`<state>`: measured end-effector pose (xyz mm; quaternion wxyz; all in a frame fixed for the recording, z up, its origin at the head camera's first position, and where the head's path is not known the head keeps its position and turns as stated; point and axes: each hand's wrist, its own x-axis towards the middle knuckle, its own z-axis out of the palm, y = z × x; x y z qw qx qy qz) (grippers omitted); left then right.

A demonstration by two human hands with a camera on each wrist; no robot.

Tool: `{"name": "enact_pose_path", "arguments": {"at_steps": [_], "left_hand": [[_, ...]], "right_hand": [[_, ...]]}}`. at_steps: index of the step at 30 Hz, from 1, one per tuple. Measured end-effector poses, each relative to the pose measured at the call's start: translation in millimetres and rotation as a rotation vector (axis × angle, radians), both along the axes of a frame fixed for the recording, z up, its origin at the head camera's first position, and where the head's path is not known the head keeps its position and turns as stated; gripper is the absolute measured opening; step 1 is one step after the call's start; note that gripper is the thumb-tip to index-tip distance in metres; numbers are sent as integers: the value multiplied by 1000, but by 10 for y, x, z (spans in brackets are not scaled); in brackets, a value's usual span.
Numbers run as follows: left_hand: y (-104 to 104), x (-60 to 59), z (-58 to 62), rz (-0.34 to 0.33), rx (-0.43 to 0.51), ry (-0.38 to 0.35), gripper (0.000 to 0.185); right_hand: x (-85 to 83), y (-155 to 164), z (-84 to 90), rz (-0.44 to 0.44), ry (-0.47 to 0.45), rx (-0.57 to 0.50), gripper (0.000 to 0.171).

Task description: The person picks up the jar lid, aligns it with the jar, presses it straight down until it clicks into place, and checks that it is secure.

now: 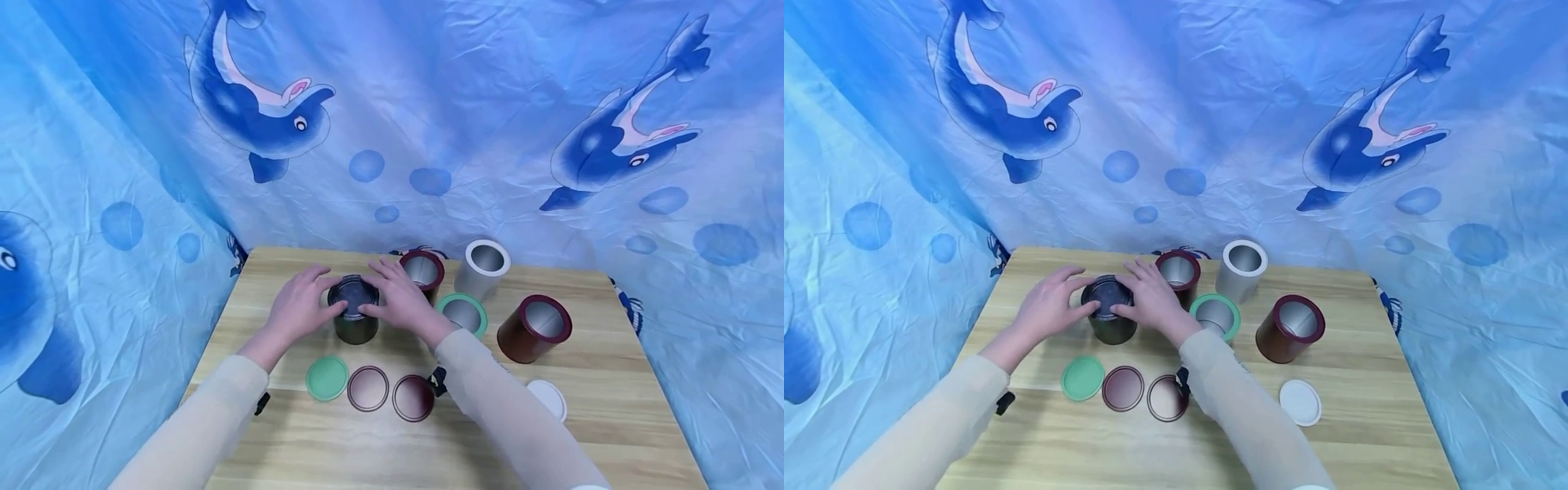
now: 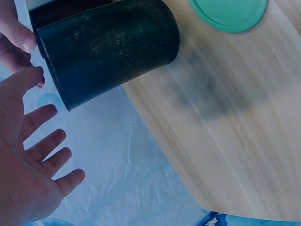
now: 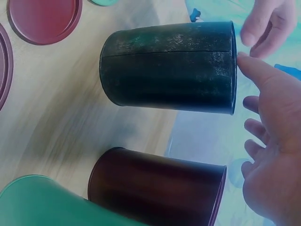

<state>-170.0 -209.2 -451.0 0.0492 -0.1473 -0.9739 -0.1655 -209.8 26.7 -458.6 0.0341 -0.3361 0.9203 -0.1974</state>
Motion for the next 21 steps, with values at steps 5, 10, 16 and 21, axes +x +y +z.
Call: {"name": "enact_pose_path", "arguments": {"at_steps": [5, 10, 16, 21], "left_hand": [[2, 1, 80, -17, 12, 26, 56], [-37, 61, 107, -59, 10, 58, 56], [-118, 183, 108, -81, -6, 83, 56], [-157, 285, 120, -107, -8, 111, 54]], "right_hand": [[28, 69, 23, 15, 2, -34, 67], [80, 150, 26, 37, 36, -54, 68], [196, 257, 54, 40, 62, -66, 68], [292, 338, 72, 41, 77, -80, 69]]}}
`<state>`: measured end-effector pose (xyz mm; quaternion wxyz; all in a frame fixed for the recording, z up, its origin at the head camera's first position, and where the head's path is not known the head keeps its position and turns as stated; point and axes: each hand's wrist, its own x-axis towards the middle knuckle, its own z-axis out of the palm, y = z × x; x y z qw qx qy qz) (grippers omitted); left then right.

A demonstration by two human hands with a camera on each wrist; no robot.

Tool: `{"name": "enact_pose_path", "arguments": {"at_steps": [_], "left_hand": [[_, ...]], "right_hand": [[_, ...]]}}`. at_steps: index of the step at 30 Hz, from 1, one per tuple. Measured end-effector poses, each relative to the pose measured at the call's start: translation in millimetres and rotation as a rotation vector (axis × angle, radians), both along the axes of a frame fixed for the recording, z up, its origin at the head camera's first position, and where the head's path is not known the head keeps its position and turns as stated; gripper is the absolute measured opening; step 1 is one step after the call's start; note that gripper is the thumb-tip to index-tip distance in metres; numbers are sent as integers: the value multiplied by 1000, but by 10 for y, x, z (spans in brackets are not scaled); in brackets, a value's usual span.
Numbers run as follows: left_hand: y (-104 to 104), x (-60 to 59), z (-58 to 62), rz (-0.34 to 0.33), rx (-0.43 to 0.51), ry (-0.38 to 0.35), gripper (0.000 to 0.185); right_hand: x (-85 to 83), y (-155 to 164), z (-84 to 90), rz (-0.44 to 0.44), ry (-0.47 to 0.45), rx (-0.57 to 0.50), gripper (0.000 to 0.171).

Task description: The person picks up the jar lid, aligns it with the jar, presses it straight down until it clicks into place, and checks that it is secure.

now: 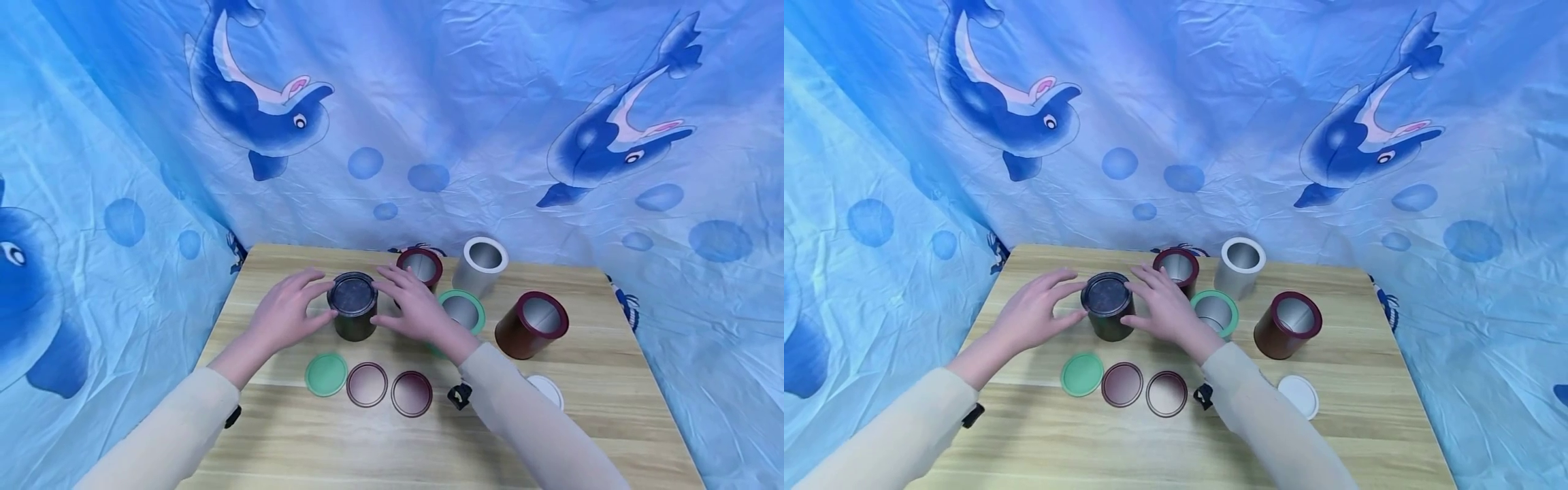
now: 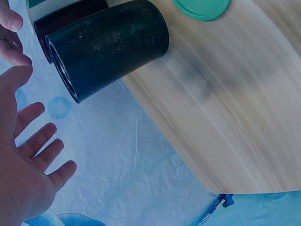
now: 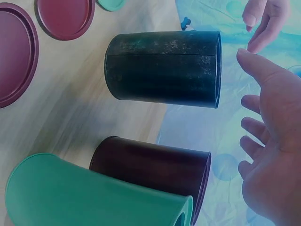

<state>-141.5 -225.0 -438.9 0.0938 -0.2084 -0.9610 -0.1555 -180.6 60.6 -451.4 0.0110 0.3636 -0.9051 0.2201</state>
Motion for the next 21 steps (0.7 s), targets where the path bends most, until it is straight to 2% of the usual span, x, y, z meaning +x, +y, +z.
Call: {"name": "enact_pose_path", "arguments": {"at_steps": [8, 14, 21], "left_hand": [[-83, 119, -8, -52, -7, 48, 58], [-184, 221, -51, -60, -7, 18, 65], [-283, 334, -171, -65, 7, -17, 68]], "right_hand": [[108, 115, -9, 22, 32, -47, 69], [219, 173, -57, 27, 56, -73, 66], [330, 193, -128, 39, 69, -108, 67]]}}
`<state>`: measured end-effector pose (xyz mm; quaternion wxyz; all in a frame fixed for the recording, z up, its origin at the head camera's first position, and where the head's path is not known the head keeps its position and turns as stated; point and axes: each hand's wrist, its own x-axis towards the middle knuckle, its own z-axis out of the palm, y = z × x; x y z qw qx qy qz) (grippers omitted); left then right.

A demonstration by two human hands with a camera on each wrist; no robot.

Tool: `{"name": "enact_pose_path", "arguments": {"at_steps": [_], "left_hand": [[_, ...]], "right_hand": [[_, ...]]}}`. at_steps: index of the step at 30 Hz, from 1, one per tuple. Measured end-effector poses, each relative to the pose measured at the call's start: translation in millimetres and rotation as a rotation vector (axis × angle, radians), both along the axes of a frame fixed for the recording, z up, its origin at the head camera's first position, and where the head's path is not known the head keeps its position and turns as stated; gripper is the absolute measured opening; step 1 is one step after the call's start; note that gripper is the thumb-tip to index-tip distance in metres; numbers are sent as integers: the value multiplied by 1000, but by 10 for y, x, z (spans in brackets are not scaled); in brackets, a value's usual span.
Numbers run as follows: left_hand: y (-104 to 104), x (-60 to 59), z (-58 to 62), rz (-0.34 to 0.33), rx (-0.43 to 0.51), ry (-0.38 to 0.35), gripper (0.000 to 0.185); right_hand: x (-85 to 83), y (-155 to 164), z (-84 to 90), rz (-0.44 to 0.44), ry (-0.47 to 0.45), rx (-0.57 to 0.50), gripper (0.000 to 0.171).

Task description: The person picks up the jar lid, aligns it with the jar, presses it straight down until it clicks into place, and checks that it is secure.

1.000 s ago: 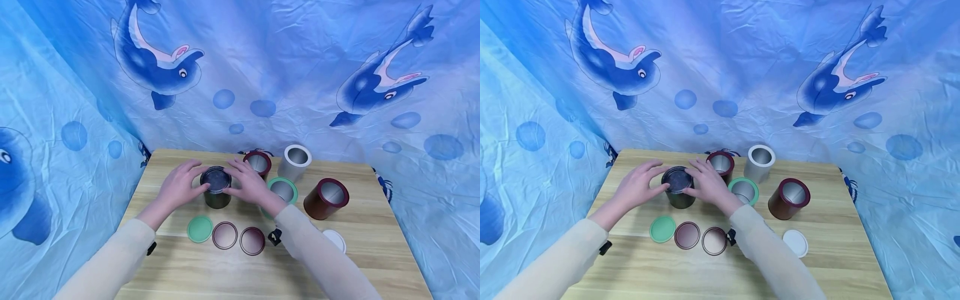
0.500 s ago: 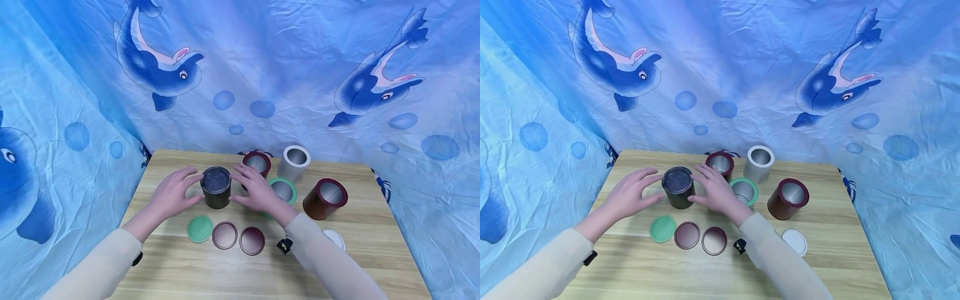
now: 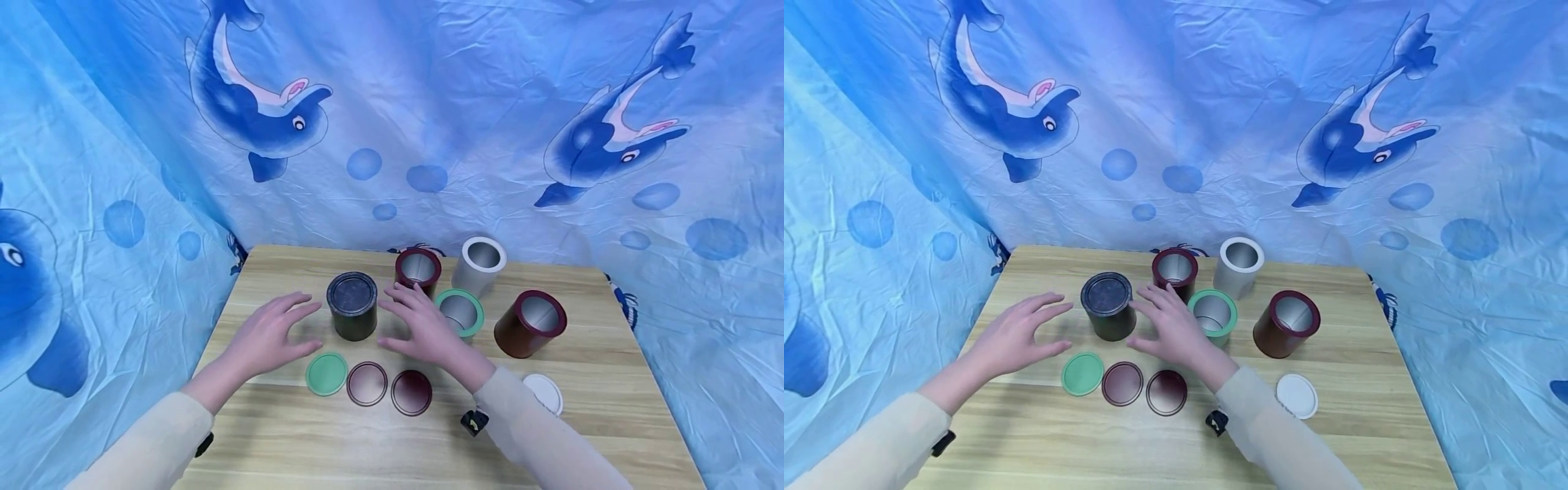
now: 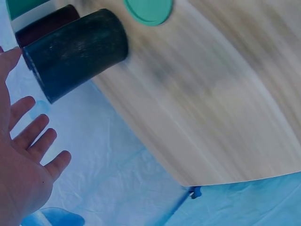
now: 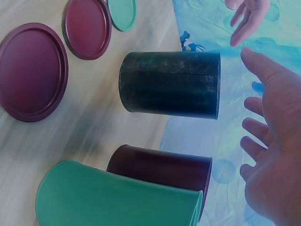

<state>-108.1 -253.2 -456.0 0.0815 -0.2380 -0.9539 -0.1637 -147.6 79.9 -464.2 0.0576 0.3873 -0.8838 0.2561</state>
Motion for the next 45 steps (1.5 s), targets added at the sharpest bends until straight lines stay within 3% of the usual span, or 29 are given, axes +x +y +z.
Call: {"name": "enact_pose_path", "arguments": {"at_steps": [16, 23, 31, 45], "left_hand": [[-35, 144, -177, -24, 18, -30, 68], [27, 199, -338, -64, 34, -52, 71], [157, 272, -520, -99, 8, -86, 76], [325, 308, -843, -155, 11, -128, 80]], "right_hand": [[130, 4, -93, -7, -9, 14, 68], [226, 19, -149, 11, -25, 7, 67], [357, 39, -309, 4, -41, 19, 65], [550, 106, -656, -18, -162, 41, 75]]}}
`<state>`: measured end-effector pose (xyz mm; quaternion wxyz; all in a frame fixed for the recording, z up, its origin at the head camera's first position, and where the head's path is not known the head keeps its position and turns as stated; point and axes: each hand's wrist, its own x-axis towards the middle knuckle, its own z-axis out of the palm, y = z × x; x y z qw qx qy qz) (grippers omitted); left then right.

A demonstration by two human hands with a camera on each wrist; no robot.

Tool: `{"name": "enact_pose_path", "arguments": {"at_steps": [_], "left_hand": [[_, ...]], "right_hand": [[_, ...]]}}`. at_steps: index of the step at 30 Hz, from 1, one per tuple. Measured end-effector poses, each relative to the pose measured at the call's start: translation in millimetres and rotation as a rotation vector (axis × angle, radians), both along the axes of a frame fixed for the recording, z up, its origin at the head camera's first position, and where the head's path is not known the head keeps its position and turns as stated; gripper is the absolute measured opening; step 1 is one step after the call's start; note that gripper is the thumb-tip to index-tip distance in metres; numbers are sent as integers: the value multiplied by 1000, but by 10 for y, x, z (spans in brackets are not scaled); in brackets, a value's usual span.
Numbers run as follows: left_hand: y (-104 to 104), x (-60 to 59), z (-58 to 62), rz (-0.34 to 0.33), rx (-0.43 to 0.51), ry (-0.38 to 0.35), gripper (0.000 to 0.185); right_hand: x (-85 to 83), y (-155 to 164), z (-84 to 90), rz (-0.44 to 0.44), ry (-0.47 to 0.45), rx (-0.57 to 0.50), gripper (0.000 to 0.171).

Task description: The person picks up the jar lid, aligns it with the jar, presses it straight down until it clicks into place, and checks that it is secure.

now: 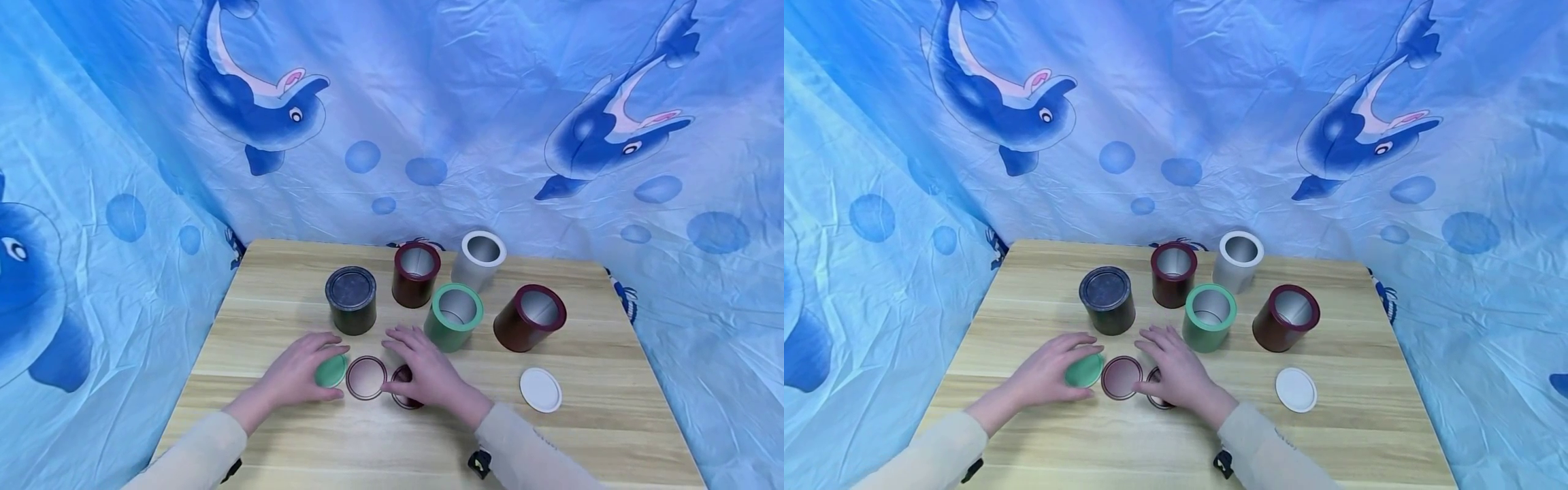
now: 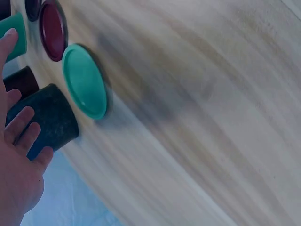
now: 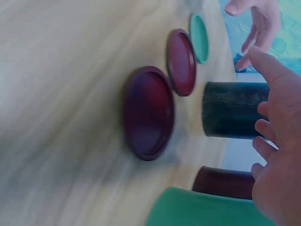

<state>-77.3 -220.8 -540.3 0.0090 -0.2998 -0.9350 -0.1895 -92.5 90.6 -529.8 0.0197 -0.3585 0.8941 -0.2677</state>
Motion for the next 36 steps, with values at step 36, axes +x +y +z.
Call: {"name": "enact_pose_path", "arguments": {"at_steps": [36], "left_hand": [[217, -39, -413, -13, -85, 73, 74]], "right_hand": [[38, -90, -555, 11, -33, 142, 78]]}}
